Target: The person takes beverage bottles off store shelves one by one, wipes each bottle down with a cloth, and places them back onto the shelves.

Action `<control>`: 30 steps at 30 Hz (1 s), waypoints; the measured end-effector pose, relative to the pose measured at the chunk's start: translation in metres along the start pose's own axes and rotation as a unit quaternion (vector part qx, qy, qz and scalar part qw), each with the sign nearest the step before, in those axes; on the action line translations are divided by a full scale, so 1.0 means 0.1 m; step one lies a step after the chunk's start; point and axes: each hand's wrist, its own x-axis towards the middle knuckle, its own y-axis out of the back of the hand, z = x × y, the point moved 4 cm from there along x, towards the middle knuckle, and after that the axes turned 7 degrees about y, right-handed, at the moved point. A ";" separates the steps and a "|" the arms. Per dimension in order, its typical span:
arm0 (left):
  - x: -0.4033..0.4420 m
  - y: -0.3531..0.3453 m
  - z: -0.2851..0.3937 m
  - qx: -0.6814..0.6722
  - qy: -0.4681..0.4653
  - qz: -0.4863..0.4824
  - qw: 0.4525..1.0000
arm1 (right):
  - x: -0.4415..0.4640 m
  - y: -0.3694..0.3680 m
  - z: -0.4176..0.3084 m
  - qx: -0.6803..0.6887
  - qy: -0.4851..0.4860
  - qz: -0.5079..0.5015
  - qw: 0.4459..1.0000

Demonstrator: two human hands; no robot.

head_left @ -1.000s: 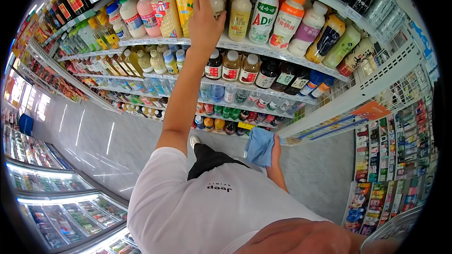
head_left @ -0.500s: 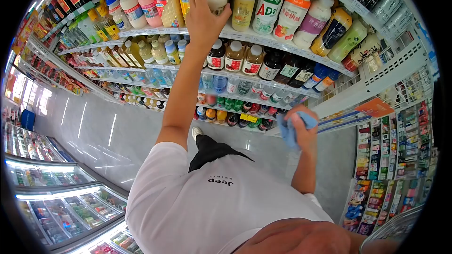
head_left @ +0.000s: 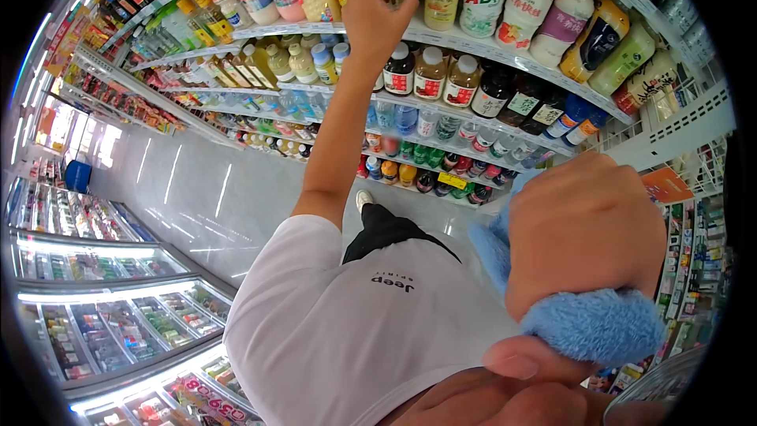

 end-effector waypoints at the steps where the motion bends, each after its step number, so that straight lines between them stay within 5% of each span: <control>1: 0.00 0.02 0.01 0.053 -0.050 0.019 0.997 | 0.00 0.01 0.02 0.012 0.006 -0.007 1.000; 4: -0.01 0.05 0.04 0.158 -0.105 0.065 0.980 | -0.08 0.05 0.00 0.032 0.021 -0.022 0.999; 7: 0.00 0.02 -0.03 0.017 0.000 0.017 1.000 | -0.16 0.13 -0.02 0.045 0.030 -0.024 0.998; 10: -0.01 0.04 -0.02 0.065 -0.060 0.047 0.995 | -0.20 0.18 -0.01 0.064 0.039 -0.019 0.997; 13: -0.02 0.03 -0.08 0.017 0.024 -0.002 1.000 | -0.29 0.31 0.03 0.081 0.048 -0.005 0.996; 16: -0.02 0.06 0.00 0.113 -0.100 0.069 0.986 | -0.49 0.48 0.10 0.091 0.037 0.033 0.995; 17: -0.03 0.09 0.07 0.207 -0.139 0.096 0.964 | -0.57 0.53 0.14 0.090 0.023 0.052 0.994; 20: -0.03 0.07 -0.10 0.068 -0.032 0.060 0.995 | -0.86 0.62 0.29 0.063 -0.056 0.128 0.988; 22: -0.05 0.11 -0.11 0.064 -0.061 0.072 0.994 | -1.00 0.59 0.37 0.047 -0.115 0.173 0.977; 27: -0.06 0.09 -0.16 0.131 -0.111 0.097 0.980 | -1.57 0.39 0.61 0.053 -0.279 0.336 0.898; 30: -0.10 0.05 -0.25 0.083 -0.032 0.029 0.996 | -1.86 0.23 0.79 0.078 -0.296 0.429 0.850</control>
